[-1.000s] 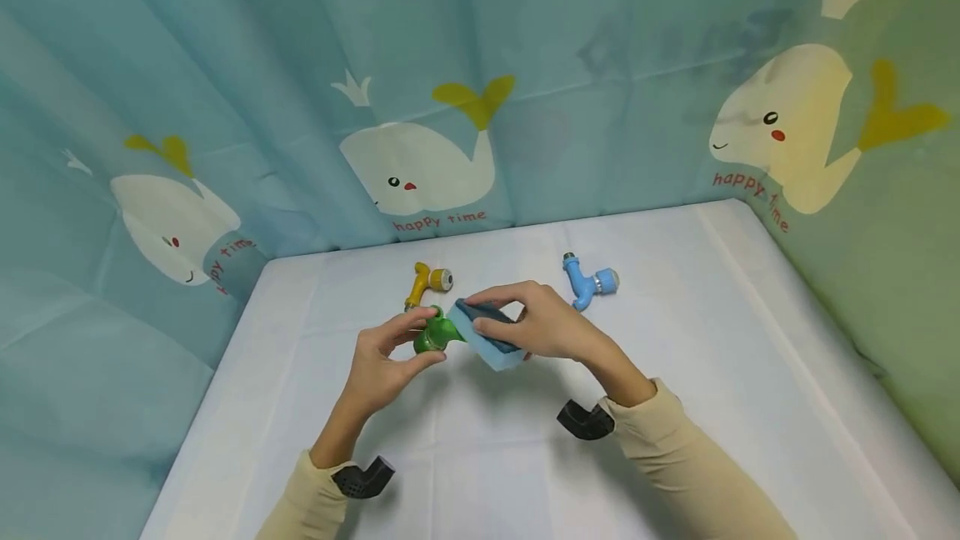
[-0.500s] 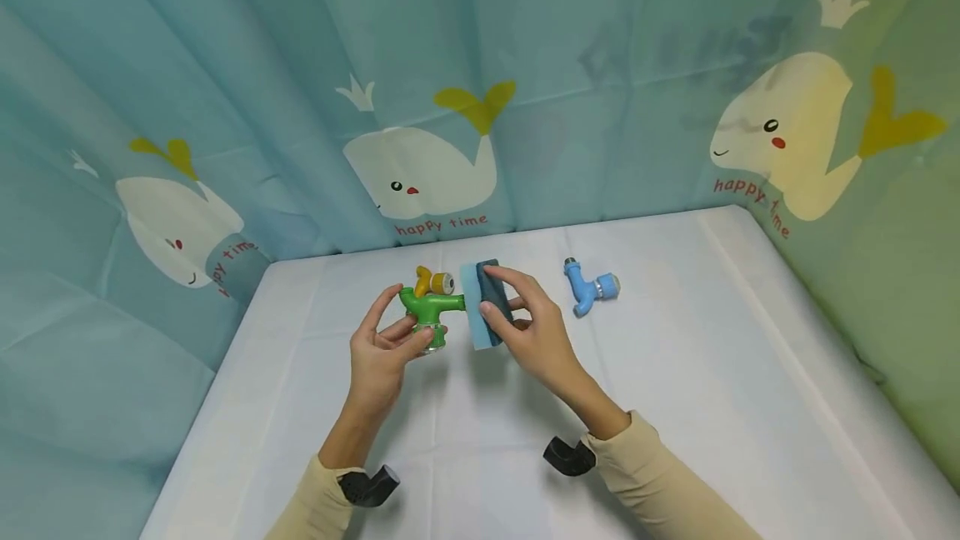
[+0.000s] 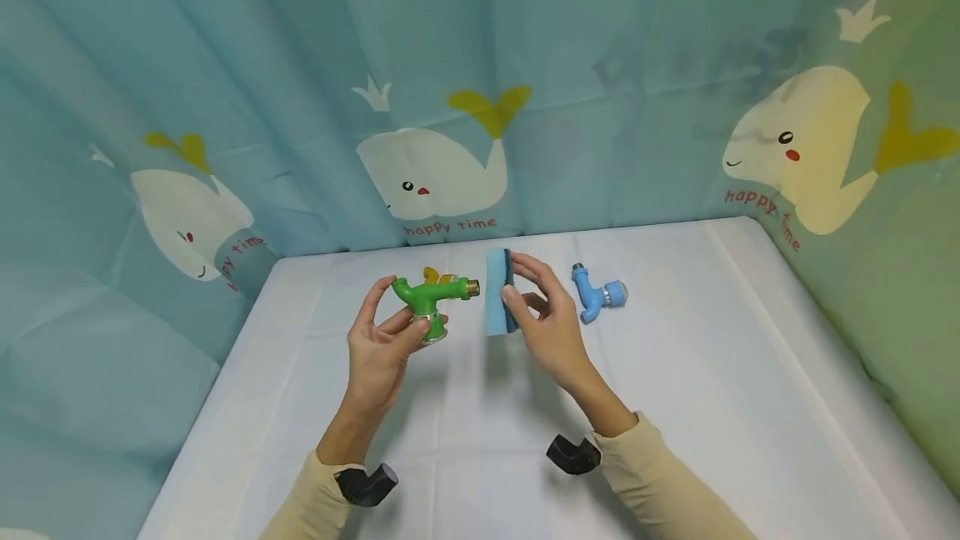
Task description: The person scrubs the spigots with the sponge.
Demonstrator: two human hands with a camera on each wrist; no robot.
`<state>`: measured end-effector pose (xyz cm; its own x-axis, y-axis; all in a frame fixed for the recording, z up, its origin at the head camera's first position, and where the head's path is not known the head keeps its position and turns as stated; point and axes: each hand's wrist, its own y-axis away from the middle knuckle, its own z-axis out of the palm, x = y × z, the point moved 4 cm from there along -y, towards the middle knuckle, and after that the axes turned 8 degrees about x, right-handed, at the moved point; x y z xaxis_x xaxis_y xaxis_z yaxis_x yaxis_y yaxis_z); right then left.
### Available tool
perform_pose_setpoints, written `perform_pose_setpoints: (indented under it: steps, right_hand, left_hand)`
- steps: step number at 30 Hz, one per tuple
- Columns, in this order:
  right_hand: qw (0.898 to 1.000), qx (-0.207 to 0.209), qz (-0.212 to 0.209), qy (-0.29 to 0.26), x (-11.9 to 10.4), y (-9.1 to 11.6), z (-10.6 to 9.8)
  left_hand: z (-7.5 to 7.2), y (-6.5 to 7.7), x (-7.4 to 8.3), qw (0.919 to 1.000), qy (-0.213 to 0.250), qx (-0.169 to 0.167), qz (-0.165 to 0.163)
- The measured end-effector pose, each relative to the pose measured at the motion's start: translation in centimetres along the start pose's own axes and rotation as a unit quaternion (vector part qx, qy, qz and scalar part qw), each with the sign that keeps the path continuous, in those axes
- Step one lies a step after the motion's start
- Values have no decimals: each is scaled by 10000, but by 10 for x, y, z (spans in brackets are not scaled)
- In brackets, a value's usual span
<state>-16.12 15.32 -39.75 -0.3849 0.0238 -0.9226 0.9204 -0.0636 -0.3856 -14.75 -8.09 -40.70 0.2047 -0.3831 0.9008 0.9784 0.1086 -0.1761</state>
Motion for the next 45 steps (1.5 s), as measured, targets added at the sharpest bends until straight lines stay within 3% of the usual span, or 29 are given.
perform_pose_setpoints:
  steps: [4, 8, 13, 15, 18, 21, 27, 31, 34, 37, 41, 43, 45]
  right_hand:
    - [9996, -32, -254, -151, -3, -4, 3]
    - [9989, -374, 54, 274, 9, 0, 8]
    - [9998, -34, -191, -44, 6, -2, 7]
    - [9995, -74, -244, -165, 6, -1, 9]
    - [9994, -335, -99, -3, 13, 4, 14]
    - [9996, -212, -87, 186, 17, 6, 13]
    - [9962, 255, -765, 319, -2, 4, 15]
    - [9884, 246, -1021, 1095, 2, 4, 14]
    - [9751, 382, -1333, 1733, 4, -2, 9]
    - [9530, 358, -2082, 2171, -9, -7, 13]
    - [9018, -210, -3106, 2997, -22, -7, 29]
    - [8771, -351, -3305, 3468, -22, -6, 34]
    - [8622, -247, -3312, 3826, -21, -5, 33]
  left_hand:
    - [1, -1, -3, 9999, -52, 34, -104]
    - [0, -1, -4, 9995, 176, 123, -231]
    - [1, -2, -4, 9997, 156, 21, -181]
    - [0, -2, -5, 9995, 202, 32, -240]
    - [-1, 0, -6, 9986, 381, 106, -357]
    - [0, 0, -7, 9986, 410, 89, -336]
    - [2, -3, -5, 9995, 198, 188, -147]
    - [-2, -1, -8, 9992, 86, 253, -288]
    - [-6, -1, -10, 9988, -123, 388, -279]
    - [-7, -2, -11, 9979, -445, 454, -132]
    - [-4, -3, -11, 9966, -714, 417, 38]
    - [-3, -3, -12, 9963, -746, 431, 19]
    - [-4, -4, -13, 9957, -791, 481, -21]
